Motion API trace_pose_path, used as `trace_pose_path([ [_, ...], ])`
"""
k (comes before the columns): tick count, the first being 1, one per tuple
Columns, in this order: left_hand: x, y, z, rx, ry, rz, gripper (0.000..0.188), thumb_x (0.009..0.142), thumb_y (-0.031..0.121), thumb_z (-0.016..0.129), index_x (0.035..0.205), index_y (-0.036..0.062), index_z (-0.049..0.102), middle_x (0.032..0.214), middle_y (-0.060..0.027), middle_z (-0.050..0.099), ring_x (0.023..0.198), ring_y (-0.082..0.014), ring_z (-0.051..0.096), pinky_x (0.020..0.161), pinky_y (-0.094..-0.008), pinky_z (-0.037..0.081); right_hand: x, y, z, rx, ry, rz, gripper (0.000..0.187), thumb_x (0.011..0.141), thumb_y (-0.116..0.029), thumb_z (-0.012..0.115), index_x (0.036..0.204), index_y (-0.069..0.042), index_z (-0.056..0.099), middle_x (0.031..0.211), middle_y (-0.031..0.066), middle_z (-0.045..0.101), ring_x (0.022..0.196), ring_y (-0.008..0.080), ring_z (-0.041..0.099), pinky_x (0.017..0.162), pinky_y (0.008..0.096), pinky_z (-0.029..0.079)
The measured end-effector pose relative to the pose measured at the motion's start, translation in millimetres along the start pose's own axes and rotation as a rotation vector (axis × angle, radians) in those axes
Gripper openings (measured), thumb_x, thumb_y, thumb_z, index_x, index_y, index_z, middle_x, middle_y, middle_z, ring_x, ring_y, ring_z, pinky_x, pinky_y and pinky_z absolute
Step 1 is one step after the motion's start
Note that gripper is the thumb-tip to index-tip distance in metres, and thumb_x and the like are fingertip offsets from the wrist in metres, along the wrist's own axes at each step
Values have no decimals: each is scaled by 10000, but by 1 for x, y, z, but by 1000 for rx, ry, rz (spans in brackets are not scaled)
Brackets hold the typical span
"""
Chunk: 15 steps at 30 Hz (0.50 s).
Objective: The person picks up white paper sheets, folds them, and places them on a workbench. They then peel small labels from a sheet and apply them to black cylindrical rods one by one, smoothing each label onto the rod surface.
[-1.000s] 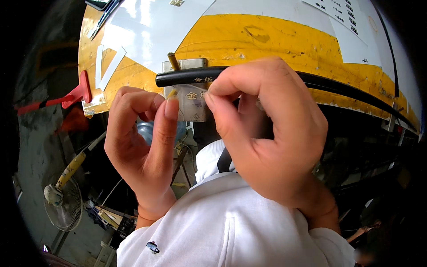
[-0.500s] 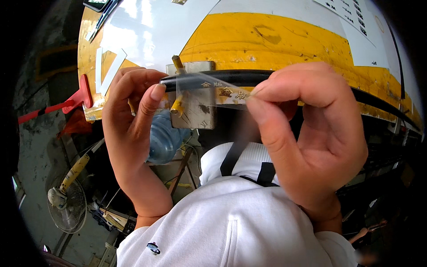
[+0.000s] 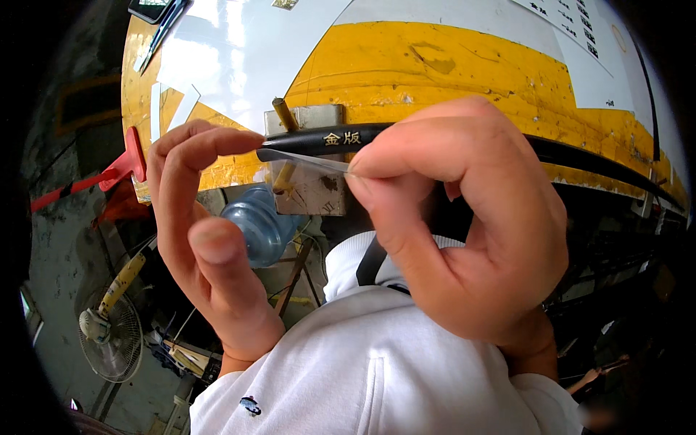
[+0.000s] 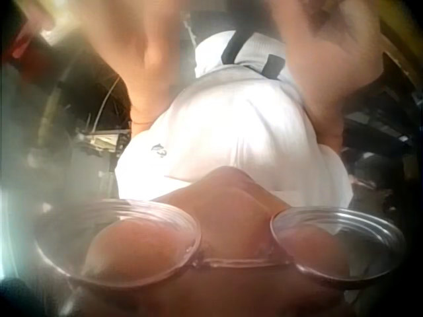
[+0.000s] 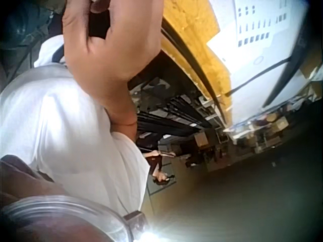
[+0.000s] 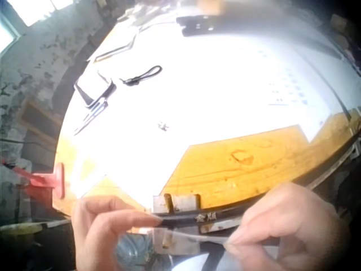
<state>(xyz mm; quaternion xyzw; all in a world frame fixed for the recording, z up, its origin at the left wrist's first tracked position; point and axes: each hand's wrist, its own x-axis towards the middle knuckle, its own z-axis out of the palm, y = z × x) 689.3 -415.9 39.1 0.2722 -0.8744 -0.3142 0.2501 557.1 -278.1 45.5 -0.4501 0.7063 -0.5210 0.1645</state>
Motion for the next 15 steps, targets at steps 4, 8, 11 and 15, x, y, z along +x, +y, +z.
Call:
trace_pose_path([
  [4, 0, 8, 3, -22, -40, -43, 292, 845, 285, 631, 828, -2, 582, 873, -75, 507, 889, -196, 465, 837, -306, 338, 3, 1, 1, 23, -2, -18, 217, 771, 122, 625, 941, -1, 568, 874, 76, 556, 741, 108, 467, 656, 214, 355],
  [8, 1, 9, 8, -51, -48, -102, 160, 791, 51, 684, 770, -4, 535, 825, -63, 485, 821, -179, 453, 780, -265, 336, 4, 1, 3, -18, 16, 11, 254, 767, 123, 634, 980, 0, 570, 865, 55, 568, 732, 95, 472, 657, 210, 353],
  [11, 3, 8, 12, -40, -67, -95, 156, 788, 16, 674, 757, -10, 523, 800, -59, 482, 799, -177, 449, 760, -262, 339, 3, 7, 11, -47, 94, 47, 289, 761, 125, 643, 1010, -2, 570, 860, 38, 574, 708, 81, 471, 655, 203, 345],
  [15, 2, 7, 14, -3, -62, -95, 159, 775, -13, 668, 743, -15, 511, 751, -51, 477, 759, -170, 444, 729, -262, 344, 1, 9, 20, -113, 131, 81, 323, 749, 132, 653, 1028, -11, 573, 838, 13, 575, 673, 62, 460, 638, 193, 321],
])
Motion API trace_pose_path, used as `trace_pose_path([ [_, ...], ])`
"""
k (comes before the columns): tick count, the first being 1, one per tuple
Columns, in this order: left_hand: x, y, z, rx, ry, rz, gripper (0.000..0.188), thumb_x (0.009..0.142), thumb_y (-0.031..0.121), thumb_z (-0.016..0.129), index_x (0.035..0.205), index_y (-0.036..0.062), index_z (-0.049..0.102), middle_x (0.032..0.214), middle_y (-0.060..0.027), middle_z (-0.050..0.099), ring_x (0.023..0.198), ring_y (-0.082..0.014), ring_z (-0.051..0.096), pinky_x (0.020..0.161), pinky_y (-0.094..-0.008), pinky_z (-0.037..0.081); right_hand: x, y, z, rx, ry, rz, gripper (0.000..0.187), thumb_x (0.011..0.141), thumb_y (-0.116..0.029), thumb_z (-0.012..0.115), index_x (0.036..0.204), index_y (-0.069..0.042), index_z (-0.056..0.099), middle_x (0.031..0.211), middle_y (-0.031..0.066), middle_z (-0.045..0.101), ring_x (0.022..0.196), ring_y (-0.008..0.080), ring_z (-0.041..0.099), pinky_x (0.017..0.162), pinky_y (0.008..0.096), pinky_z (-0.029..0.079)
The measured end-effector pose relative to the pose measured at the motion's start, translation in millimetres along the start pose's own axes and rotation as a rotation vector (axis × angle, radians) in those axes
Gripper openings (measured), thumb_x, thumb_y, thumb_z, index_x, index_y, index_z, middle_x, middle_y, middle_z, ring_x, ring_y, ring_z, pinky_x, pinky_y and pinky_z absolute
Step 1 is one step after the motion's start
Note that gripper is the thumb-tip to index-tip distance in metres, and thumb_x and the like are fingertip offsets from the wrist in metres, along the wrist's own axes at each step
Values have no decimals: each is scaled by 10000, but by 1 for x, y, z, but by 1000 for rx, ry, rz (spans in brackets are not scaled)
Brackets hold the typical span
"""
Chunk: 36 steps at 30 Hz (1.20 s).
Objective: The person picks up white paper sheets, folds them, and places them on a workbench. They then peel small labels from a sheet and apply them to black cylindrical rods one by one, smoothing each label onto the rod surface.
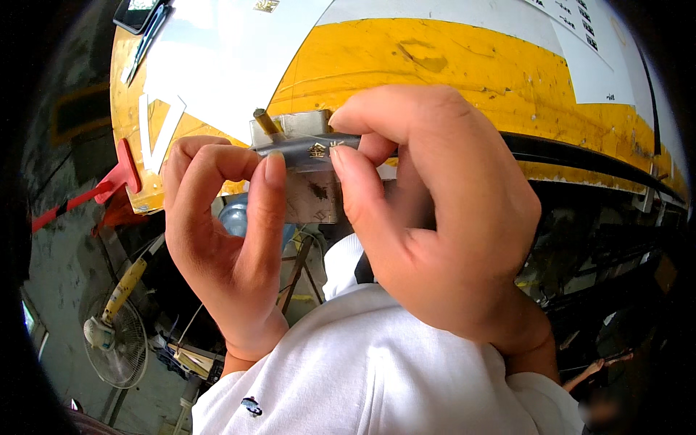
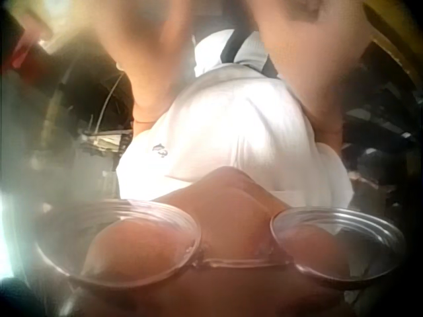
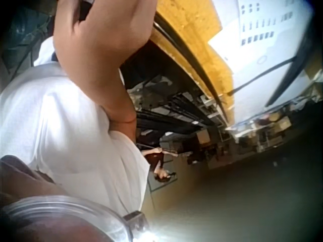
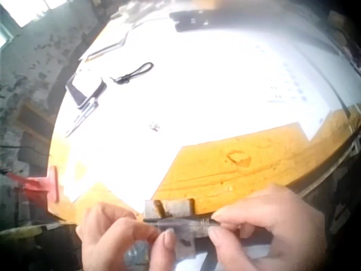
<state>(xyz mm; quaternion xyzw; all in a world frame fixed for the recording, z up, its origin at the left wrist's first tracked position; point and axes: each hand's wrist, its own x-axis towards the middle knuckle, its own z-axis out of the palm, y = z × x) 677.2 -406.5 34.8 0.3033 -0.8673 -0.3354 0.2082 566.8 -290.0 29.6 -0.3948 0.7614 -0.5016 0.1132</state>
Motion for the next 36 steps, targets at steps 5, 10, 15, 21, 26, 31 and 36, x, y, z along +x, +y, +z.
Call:
trace_pose_path([
  [5, 5, 3, 2, 66, -29, 16, 177, 735, -49, 645, 709, -15, 473, 707, -46, 453, 709, -161, 433, 686, -255, 337, 2, 5, -1, -74, -34, -26, 346, 741, 129, 666, 1039, -20, 572, 797, -12, 570, 655, 47, 439, 617, 189, 297],
  [10, 6, 3, 7, 14, -21, -7, 199, 705, -70, 616, 686, -12, 427, 693, -42, 412, 690, -147, 408, 662, -247, 318, 3, 2, -1, -75, -46, 31, 390, 733, 123, 681, 1071, -25, 556, 788, -15, 574, 653, 41, 431, 618, 187, 295],
  [15, 8, 6, 9, -88, -20, -84, 224, 699, -74, 606, 683, -8, 393, 688, -34, 368, 670, -138, 363, 644, -239, 291, 5, 1, 1, -70, -43, 45, 432, 718, 121, 695, 1094, -27, 542, 787, -19, 579, 651, 38, 432, 620, 184, 294],
  [21, 9, 6, 8, -73, -35, -116, 221, 696, -76, 593, 682, -6, 383, 687, -31, 350, 669, -139, 348, 638, -242, 277, 8, -1, 3, -70, -59, 48, 452, 704, 129, 695, 1096, -30, 535, 779, -24, 571, 642, 33, 424, 614, 180, 287],
  [26, 10, 5, 9, -78, -37, -87, 224, 694, -75, 592, 678, -3, 381, 688, -31, 348, 670, -140, 342, 633, -246, 267, 5, 2, 7, -105, 6, -19, 463, 700, 134, 691, 1101, -33, 530, 768, -27, 560, 630, 29, 416, 605, 176, 281],
  [31, 9, 4, 9, -99, -39, -89, 225, 693, -71, 598, 677, 0, 385, 688, -30, 347, 672, -143, 341, 632, -251, 261, 6, 2, 8, -110, 11, -35, 470, 697, 135, 691, 1104, -36, 530, 766, -29, 558, 625, 27, 414, 600, 175, 281],
  [36, 9, 5, 9, -93, -33, -111, 219, 691, -67, 600, 674, 2, 393, 688, -31, 353, 674, -146, 345, 638, -252, 268, 7, -4, 3, -127, -49, 73, 469, 697, 134, 692, 1105, -37, 534, 779, -26, 564, 630, 28, 417, 599, 175, 283],
])
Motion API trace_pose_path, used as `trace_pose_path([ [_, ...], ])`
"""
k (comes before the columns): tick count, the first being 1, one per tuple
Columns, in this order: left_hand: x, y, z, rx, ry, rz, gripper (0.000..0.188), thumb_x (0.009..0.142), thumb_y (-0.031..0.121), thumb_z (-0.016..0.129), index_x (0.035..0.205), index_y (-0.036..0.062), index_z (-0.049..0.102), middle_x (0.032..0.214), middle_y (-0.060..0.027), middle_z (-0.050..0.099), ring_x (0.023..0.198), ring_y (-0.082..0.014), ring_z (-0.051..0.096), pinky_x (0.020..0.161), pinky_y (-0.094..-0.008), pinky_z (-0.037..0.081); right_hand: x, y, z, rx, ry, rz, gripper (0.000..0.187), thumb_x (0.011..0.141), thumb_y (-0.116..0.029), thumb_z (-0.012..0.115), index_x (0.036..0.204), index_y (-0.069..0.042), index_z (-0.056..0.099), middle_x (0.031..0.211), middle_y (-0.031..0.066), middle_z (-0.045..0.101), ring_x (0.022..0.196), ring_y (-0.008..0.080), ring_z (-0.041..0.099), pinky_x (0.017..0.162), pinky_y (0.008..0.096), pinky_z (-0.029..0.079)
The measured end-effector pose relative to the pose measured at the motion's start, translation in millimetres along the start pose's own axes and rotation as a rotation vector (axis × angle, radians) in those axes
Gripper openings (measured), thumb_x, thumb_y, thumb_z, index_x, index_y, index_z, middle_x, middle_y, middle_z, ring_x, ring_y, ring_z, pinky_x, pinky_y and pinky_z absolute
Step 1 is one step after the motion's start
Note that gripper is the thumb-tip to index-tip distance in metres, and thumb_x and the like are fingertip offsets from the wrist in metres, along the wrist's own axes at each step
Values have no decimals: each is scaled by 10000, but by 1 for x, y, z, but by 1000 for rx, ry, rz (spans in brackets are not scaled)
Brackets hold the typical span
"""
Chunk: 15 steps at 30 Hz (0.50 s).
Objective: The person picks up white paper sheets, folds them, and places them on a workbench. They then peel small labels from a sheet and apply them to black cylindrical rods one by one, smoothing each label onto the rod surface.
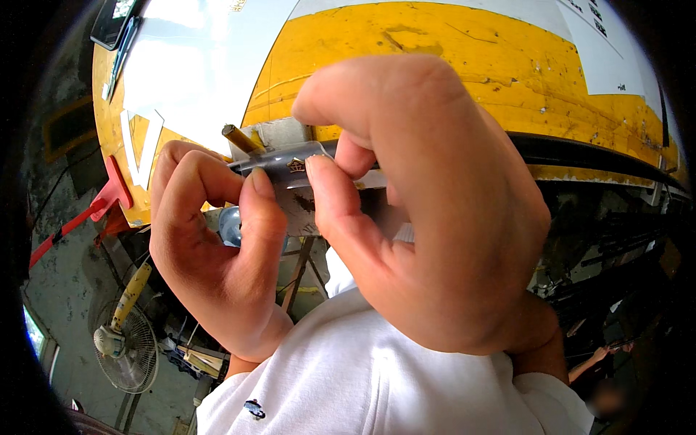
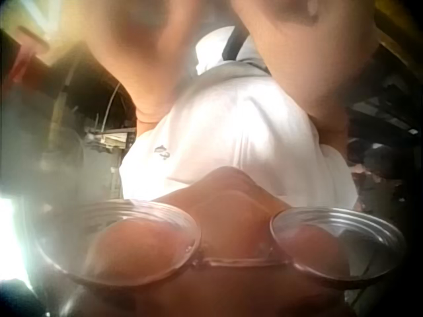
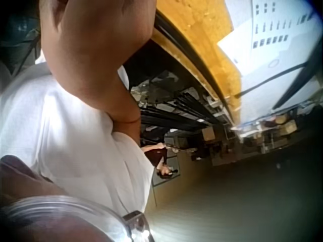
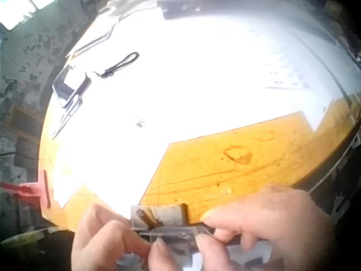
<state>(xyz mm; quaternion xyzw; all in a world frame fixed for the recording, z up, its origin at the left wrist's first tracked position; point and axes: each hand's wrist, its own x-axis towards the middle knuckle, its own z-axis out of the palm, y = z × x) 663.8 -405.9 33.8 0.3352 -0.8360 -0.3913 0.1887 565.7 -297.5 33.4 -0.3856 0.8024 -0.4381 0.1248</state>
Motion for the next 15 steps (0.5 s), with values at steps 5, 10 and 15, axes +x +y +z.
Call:
trace_pose_path([
  [5, 1, -1, 1, -5, -12, 11, 213, 686, -67, 597, 670, 4, 396, 689, -32, 359, 675, -149, 351, 648, -250, 280, -1, 2, -1, -4, -6, -12, 472, 696, 131, 697, 1107, -37, 537, 795, -22, 566, 638, 32, 420, 600, 176, 287],
  [10, 1, -2, 0, -11, -11, 3, 209, 682, -67, 593, 667, 6, 397, 688, -34, 356, 679, -155, 354, 655, -254, 286, -1, 1, -1, 10, -25, -11, 471, 698, 133, 699, 1107, -37, 537, 805, -19, 562, 639, 35, 420, 601, 178, 289],
  [15, 1, -2, 0, -20, -10, 13, 206, 682, -66, 591, 667, 5, 398, 688, -35, 354, 685, -157, 354, 664, -256, 289, -6, 2, 8, 39, 67, -23, 479, 688, 149, 697, 1100, -35, 536, 826, -7, 562, 641, 40, 434, 595, 179, 298],
])
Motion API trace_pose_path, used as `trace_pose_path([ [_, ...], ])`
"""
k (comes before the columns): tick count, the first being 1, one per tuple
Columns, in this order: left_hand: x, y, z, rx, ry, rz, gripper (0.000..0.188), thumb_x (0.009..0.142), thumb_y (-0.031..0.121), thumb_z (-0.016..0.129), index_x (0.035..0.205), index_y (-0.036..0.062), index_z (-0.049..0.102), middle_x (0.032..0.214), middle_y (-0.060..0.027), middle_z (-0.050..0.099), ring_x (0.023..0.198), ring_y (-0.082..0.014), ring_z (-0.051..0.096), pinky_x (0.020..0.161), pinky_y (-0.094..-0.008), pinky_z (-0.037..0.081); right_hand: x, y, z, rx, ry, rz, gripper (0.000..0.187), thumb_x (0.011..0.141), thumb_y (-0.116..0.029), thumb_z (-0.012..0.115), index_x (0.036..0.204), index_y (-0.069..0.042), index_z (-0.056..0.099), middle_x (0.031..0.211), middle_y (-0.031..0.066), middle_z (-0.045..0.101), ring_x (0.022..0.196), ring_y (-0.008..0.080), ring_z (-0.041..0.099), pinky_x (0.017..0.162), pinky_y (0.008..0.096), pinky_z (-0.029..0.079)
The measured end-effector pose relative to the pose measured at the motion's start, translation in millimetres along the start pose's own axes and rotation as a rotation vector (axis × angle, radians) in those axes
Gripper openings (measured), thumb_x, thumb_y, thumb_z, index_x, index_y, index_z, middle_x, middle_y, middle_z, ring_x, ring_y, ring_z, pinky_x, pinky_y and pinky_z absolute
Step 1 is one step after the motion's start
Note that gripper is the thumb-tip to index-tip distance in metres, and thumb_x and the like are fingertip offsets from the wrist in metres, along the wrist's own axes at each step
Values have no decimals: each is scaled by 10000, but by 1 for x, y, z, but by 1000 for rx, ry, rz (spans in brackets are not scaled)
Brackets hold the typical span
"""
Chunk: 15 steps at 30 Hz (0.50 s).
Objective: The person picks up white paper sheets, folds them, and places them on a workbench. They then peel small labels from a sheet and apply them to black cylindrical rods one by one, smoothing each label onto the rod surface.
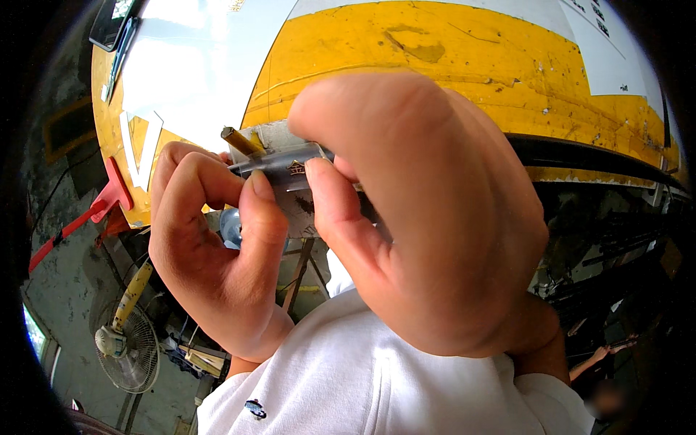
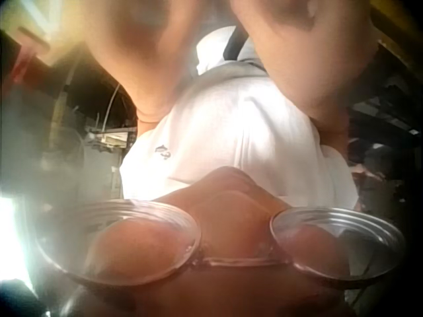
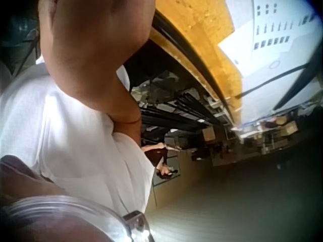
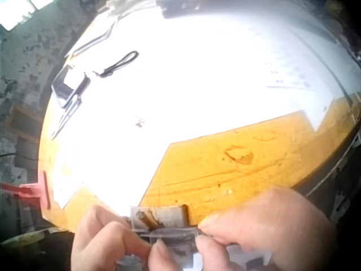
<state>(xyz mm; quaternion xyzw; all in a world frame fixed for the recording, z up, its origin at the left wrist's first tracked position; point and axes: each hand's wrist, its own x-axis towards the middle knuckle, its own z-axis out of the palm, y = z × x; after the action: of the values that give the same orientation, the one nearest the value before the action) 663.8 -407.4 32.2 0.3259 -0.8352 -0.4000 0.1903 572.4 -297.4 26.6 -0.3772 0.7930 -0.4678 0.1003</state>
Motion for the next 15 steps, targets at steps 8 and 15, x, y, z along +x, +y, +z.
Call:
trace_pose_path([
  [8, 1, 1, 0, -10, -11, -19, 200, 687, -60, 600, 668, 3, 411, 685, -32, 361, 684, -154, 357, 662, -256, 289, 1, 1, -3, 15, -30, 17, 485, 679, 165, 696, 1092, -36, 540, 850, 1, 569, 645, 46, 443, 585, 177, 304],
  [15, 1, 0, -1, -13, -20, -15, 205, 695, -53, 608, 672, -1, 411, 685, -30, 362, 679, -146, 356, 654, -254, 283, 3, 8, -7, 5, -34, -60, 400, 683, 168, 673, 1020, -26, 582, 836, 12, 564, 649, 66, 432, 583, 198, 310],
])
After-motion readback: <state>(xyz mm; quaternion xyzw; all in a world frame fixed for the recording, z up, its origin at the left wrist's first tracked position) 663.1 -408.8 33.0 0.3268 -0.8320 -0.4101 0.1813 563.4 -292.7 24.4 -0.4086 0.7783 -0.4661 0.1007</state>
